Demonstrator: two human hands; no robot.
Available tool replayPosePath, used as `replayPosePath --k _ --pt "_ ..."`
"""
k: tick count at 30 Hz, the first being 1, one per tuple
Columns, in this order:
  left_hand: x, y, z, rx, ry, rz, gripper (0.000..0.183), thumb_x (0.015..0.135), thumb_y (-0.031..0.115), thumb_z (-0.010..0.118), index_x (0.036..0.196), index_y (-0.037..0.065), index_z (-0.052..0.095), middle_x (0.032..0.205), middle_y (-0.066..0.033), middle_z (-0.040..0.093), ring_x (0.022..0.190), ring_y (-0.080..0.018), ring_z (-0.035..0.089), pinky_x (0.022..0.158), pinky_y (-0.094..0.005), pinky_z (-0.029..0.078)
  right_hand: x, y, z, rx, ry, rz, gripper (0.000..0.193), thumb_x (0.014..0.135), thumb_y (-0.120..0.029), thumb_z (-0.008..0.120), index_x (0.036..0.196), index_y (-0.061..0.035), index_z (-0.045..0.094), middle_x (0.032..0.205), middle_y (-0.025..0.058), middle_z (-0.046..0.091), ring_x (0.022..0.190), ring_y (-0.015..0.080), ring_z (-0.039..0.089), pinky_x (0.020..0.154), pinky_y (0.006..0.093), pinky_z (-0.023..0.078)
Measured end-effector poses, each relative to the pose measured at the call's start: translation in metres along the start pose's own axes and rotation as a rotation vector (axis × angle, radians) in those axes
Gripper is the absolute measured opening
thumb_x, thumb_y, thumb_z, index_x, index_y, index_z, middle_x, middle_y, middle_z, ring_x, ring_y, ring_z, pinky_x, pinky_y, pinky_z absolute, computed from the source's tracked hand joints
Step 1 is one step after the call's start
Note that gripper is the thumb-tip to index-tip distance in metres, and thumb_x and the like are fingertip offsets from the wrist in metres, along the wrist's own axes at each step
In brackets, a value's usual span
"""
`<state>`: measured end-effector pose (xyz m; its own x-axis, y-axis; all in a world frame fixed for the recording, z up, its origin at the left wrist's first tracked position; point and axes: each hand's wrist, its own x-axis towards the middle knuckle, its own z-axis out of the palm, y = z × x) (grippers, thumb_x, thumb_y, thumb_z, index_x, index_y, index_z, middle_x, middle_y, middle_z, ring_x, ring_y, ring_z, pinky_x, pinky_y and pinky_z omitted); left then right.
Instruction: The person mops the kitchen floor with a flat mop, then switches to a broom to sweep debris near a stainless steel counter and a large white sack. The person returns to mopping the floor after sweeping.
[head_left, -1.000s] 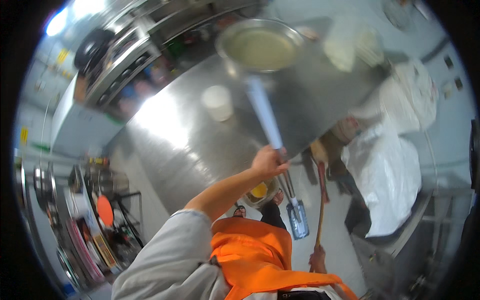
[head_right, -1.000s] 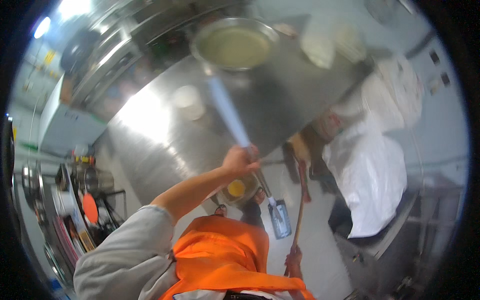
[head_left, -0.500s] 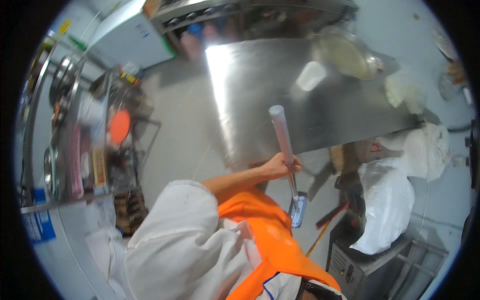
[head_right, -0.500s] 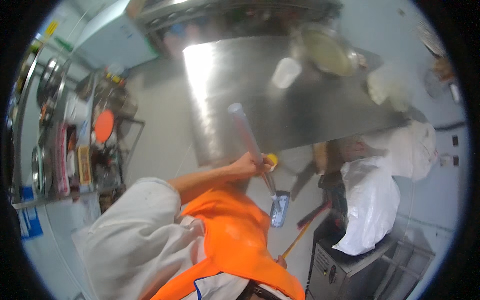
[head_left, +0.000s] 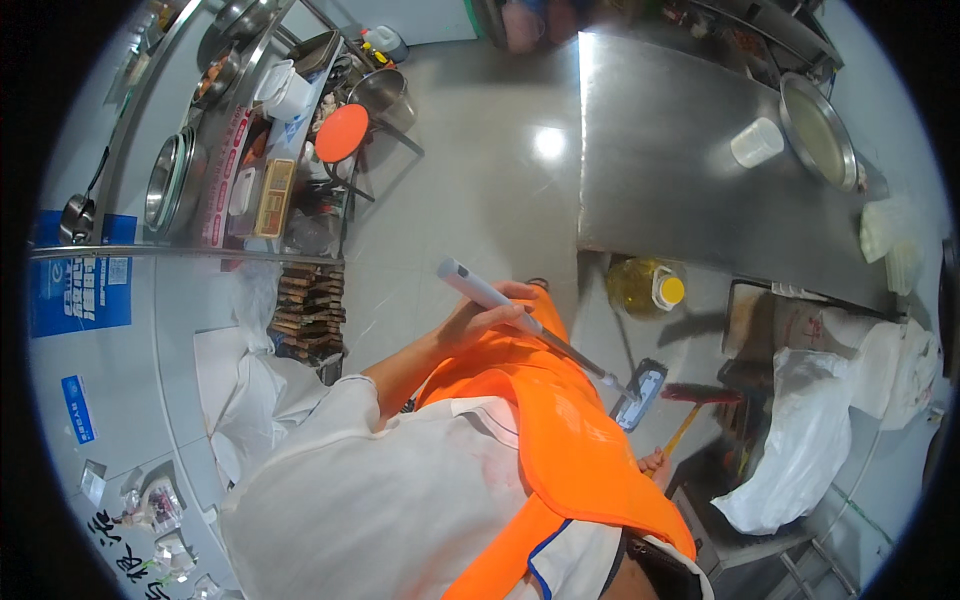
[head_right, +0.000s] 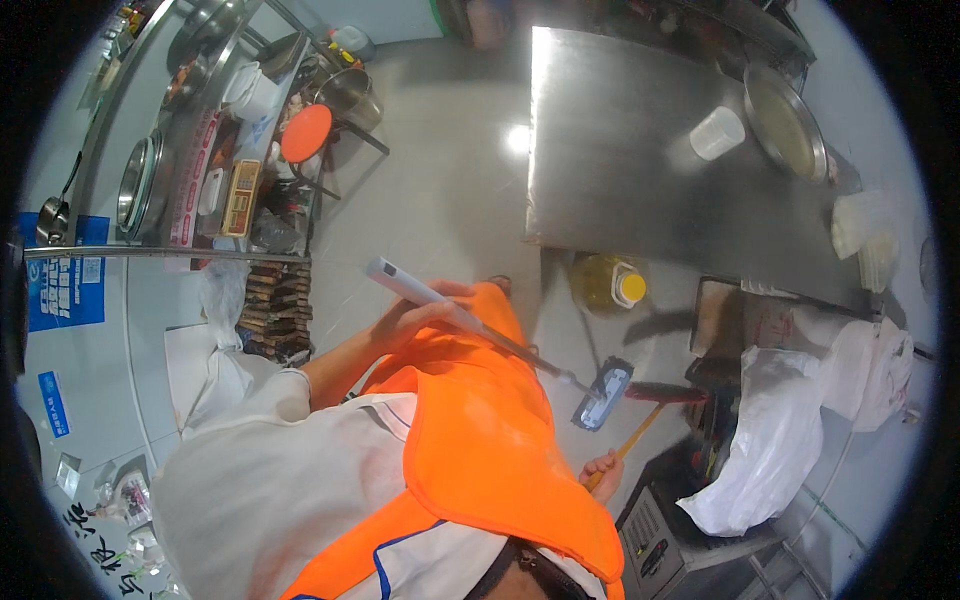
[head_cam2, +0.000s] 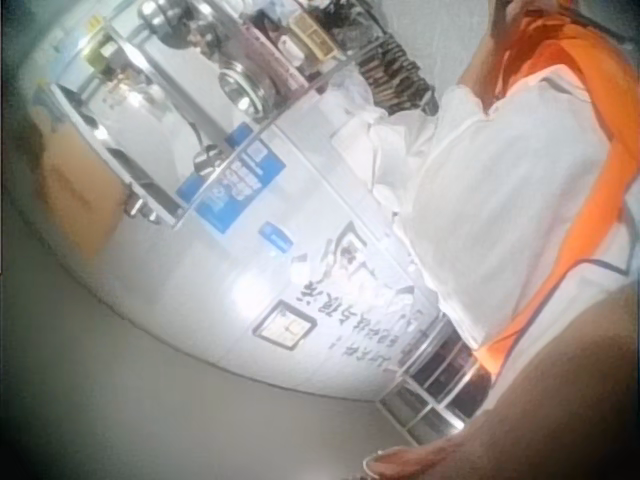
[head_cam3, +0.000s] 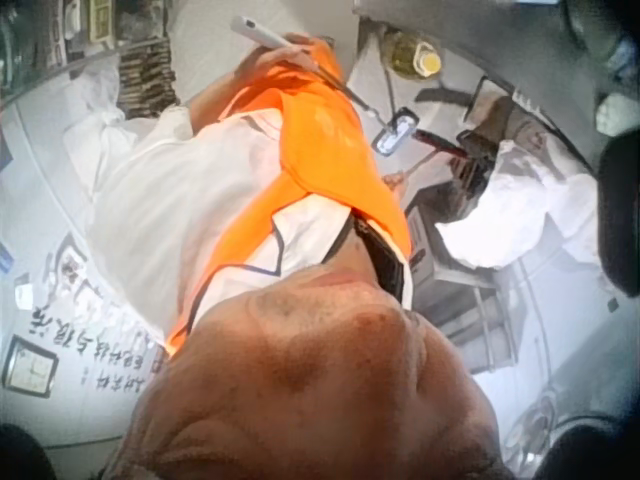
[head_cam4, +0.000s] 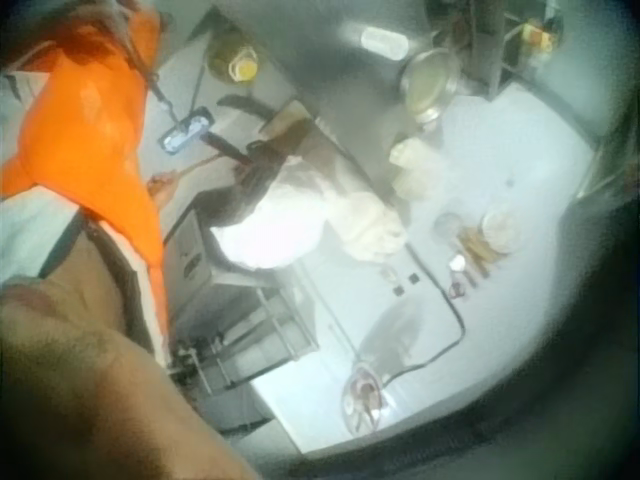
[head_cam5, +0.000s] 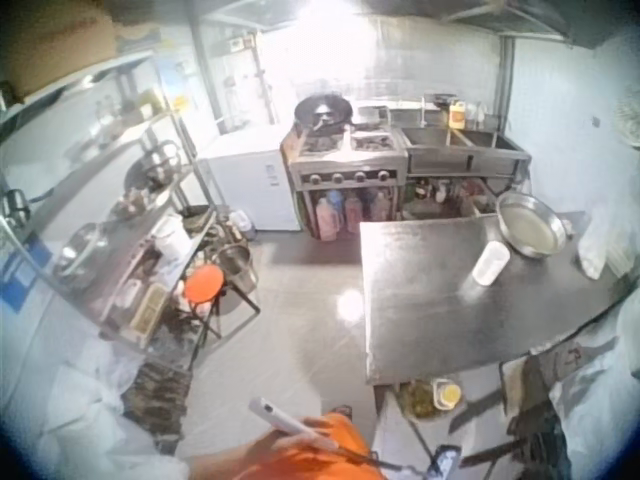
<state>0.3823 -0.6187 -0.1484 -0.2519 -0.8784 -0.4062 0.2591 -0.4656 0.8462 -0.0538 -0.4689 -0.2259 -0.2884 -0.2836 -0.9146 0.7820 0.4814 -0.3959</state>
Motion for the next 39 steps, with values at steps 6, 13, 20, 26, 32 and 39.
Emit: replayPosePath --k 6,13,20,26,32,39 --pt "0.020 0.012 -0.056 -0.189 0.082 0.025 0.054 0.088 0.043 0.058 0.122 0.002 0.052 0.124 -0.0138 0.054 0.115 -0.0307 0.053 0.091 -0.0459 0.049 -0.010 0.008 0.054 0.206 -0.060 0.041 0.010 0.093 -0.022 0.046 0.094 -0.0121 0.044 0.059 -0.0086 0.037 0.045 0.0055 0.034 0.041 0.0224 0.030" --pt "0.049 -0.008 -0.185 -0.376 0.155 -0.449 0.059 0.086 0.058 0.049 0.113 0.006 0.059 0.118 -0.0127 0.057 0.104 -0.0241 0.058 0.081 -0.0360 0.052 -0.043 0.059 0.165 0.220 -0.094 0.175 0.013 0.094 -0.022 0.042 0.090 -0.0104 0.047 0.059 -0.0080 0.040 0.047 0.0054 0.041 0.044 0.0226 0.034" --pt "0.086 -0.075 -0.260 -0.335 -0.050 -0.693 0.045 0.084 0.045 0.056 0.111 0.009 0.062 0.110 -0.0113 0.062 0.100 -0.0200 0.059 0.078 -0.0312 0.051 -0.093 0.099 0.320 0.338 -0.271 0.545 0.022 0.095 -0.018 0.035 0.098 -0.0023 0.051 0.058 -0.0065 0.041 0.047 0.0072 0.042 0.045 0.0233 0.036" --pt "0.107 -0.060 -0.251 -0.168 -0.258 -0.526 0.044 0.084 0.033 0.058 0.114 0.002 0.062 0.107 -0.0077 0.063 0.103 -0.0175 0.057 0.084 -0.0294 0.047 -0.063 0.152 0.468 0.091 -0.475 0.753 0.027 0.095 -0.017 0.042 0.111 0.0050 0.045 0.060 -0.0053 0.038 0.048 0.0073 0.040 0.046 0.0236 0.033" --pt "0.170 -0.027 -0.217 0.313 -0.614 -0.241 0.039 0.084 0.030 0.062 0.112 0.002 0.061 0.099 -0.0086 0.063 0.093 -0.0158 0.059 0.082 -0.0258 0.045 0.000 0.176 0.639 -0.123 -0.643 0.703 0.020 0.093 -0.019 0.041 0.100 -0.0017 0.045 0.059 -0.0066 0.036 0.046 0.0057 0.037 0.042 0.0218 0.031" --pt "0.238 -0.014 -0.210 0.383 -0.871 -0.141 0.044 0.085 0.030 0.062 0.121 0.005 0.055 0.102 -0.0104 0.063 0.095 -0.0201 0.059 0.085 -0.0288 0.045 0.031 0.096 0.773 0.025 -0.720 0.416 0.017 0.091 -0.019 0.041 0.098 -0.0043 0.044 0.059 -0.0063 0.036 0.044 0.0063 0.036 0.041 0.0231 0.029"
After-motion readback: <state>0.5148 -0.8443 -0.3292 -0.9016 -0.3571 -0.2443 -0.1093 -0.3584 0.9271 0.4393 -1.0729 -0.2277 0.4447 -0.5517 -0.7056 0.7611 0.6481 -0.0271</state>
